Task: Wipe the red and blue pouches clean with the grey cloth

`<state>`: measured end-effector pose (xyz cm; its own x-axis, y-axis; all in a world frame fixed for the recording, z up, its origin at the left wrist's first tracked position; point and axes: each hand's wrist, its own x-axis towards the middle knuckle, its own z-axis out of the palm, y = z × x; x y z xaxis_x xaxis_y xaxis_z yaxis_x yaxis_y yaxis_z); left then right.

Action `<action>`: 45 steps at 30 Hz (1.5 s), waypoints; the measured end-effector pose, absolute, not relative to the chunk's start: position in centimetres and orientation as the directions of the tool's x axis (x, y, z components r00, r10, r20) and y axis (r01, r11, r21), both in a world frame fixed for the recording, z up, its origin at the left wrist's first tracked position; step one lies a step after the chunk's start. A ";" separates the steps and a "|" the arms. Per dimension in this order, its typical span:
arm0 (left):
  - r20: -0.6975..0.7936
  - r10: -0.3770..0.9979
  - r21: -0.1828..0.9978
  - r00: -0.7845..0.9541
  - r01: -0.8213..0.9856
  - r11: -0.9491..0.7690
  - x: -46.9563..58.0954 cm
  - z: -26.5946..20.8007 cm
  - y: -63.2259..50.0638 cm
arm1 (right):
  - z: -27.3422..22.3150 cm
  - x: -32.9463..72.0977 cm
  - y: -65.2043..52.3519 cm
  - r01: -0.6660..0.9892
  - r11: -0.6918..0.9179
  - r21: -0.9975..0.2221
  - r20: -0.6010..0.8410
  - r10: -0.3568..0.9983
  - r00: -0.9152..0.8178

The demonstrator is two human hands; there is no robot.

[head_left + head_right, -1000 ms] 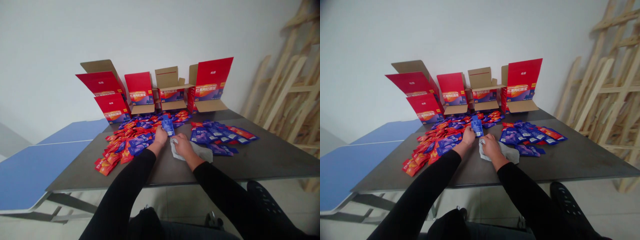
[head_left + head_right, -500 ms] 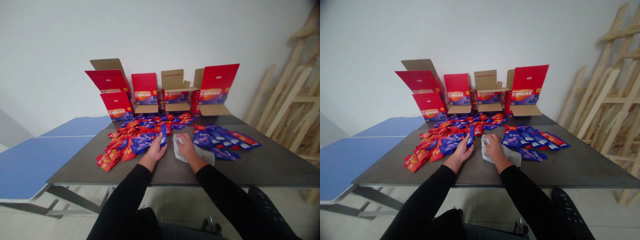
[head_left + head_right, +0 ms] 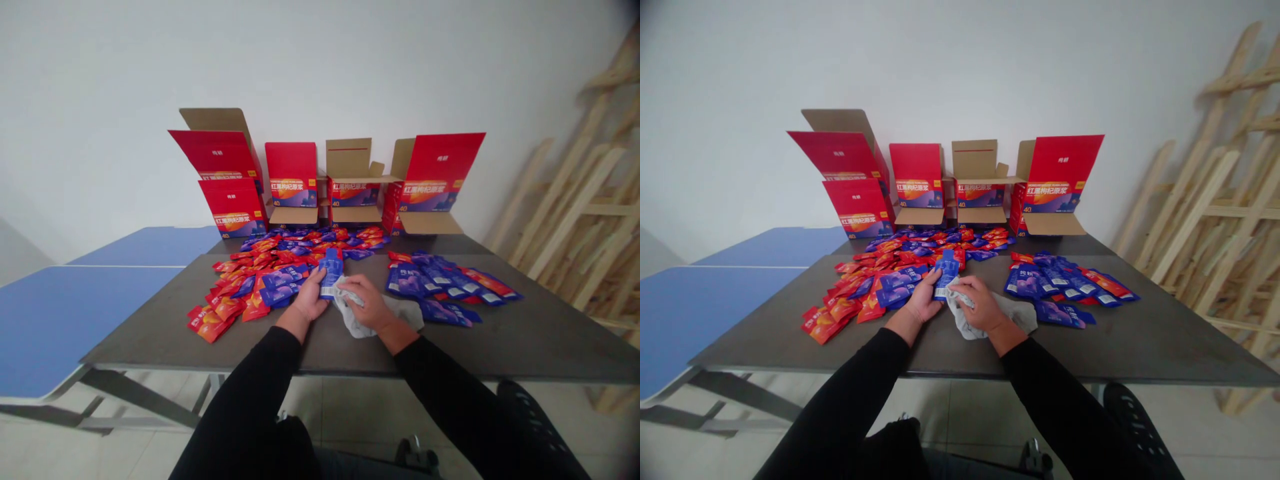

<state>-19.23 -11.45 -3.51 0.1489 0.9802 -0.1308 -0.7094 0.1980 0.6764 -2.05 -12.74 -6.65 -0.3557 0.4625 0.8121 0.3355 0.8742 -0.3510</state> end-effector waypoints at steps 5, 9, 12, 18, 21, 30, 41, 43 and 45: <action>-0.100 0.977 0.700 0.189 -0.684 0.204 -19.3 -3.6 -11.6 | -6.7 -2.6 -12.8 0.324 0.928 -0.187 0.769 0.343 -0.540; -0.098 0.977 0.723 0.188 -0.662 0.200 -19.4 -3.8 -11.5 | -7.1 -2.7 -12.4 0.345 0.928 -0.142 0.761 0.325 -0.561; -0.096 0.970 0.747 0.225 -0.627 0.220 -19.5 -4.1 -11.5 | -7.4 -2.4 -12.1 0.374 0.911 -0.172 0.748 0.368 -0.552; -0.122 0.944 0.777 0.306 -0.562 0.282 -19.3 -4.3 -12.3 | -7.6 -1.8 -11.5 0.533 0.796 -0.286 0.736 0.539 -0.409; -0.162 0.919 0.805 0.360 -0.491 0.334 -19.3 -4.3 -12.6 | -7.8 -1.4 -11.0 0.586 0.738 -0.334 0.761 0.578 -0.294; -0.249 0.846 0.840 0.472 -0.330 0.431 -19.8 -4.4 -12.7 | -7.9 -0.8 -9.9 0.641 0.581 -0.502 0.737 0.675 -0.036; -0.275 0.870 0.630 0.410 -0.607 0.485 -20.0 -4.0 -11.9 | -6.8 -1.7 -12.0 0.479 0.794 -0.374 0.814 0.528 -0.241; -0.275 0.861 0.601 0.428 -0.622 0.502 -19.9 -3.9 -11.9 | -6.6 -2.4 -12.8 0.394 0.872 -0.289 0.819 0.439 -0.371; -0.286 0.833 0.575 0.474 -0.611 0.545 -19.9 -3.9 -12.0 | -6.5 -3.0 -13.4 0.332 0.917 -0.223 0.788 0.370 -0.492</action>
